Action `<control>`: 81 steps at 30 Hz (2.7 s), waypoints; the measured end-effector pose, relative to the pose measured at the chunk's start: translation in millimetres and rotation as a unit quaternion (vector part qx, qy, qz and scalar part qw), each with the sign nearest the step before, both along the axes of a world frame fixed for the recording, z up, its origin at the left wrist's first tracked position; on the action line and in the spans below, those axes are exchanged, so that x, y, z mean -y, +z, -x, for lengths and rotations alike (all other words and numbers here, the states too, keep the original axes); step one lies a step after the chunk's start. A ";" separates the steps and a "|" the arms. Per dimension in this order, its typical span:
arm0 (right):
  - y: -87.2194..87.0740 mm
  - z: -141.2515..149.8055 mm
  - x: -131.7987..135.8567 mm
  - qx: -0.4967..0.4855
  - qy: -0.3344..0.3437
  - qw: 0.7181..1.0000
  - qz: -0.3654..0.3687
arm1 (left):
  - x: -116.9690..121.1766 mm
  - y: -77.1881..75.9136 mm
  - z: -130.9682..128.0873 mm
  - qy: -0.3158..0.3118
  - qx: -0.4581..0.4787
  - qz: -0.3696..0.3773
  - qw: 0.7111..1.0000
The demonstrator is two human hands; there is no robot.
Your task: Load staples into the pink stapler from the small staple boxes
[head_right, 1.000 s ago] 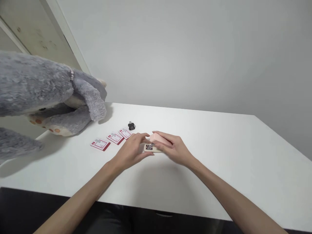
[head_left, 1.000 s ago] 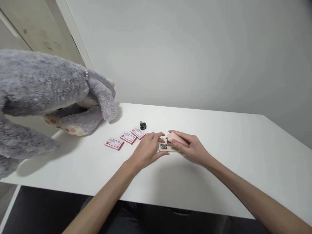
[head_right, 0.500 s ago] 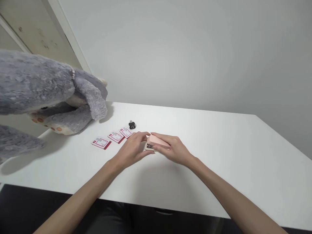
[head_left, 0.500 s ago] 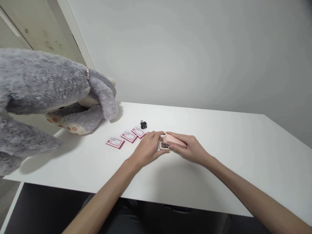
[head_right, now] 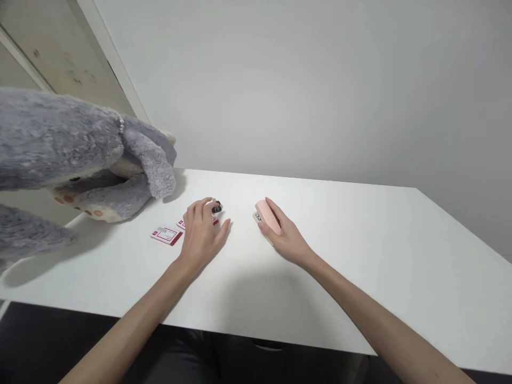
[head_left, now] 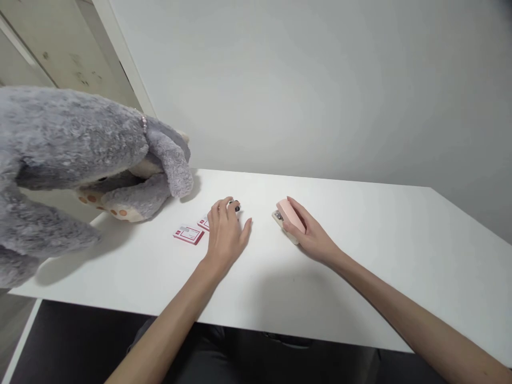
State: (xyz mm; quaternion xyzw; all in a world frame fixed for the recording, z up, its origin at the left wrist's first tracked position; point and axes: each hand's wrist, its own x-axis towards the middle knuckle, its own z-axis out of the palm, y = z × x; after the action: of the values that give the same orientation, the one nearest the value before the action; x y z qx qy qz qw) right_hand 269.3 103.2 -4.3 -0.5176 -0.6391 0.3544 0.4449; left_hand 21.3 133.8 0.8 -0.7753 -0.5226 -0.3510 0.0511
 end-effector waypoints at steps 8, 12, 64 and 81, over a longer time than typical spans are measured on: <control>-11.6 -15.3 -24.0 -0.101 -0.129 0.986 -0.008 | -4.5 -11.3 6.6 0.080 -0.006 0.001 0.997; -16.7 -21.6 -30.0 -0.110 -0.147 0.983 0.028 | -5.8 -13.9 8.6 0.102 -0.013 0.010 0.995; 2.3 -5.3 -9.9 -0.026 -0.099 0.993 0.066 | 6.5 6.4 -0.4 -0.154 0.052 0.054 0.985; 13.0 0.8 -3.2 -0.074 -0.034 0.992 0.100 | 12.5 10.7 -3.1 -0.278 0.009 0.181 0.943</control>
State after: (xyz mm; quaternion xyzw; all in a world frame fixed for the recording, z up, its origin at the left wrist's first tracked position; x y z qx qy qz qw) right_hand 268.5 106.4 8.7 -0.5532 -0.5481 0.4385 0.4486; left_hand 24.4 121.4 11.5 -0.8827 -0.3413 -0.2577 -0.1948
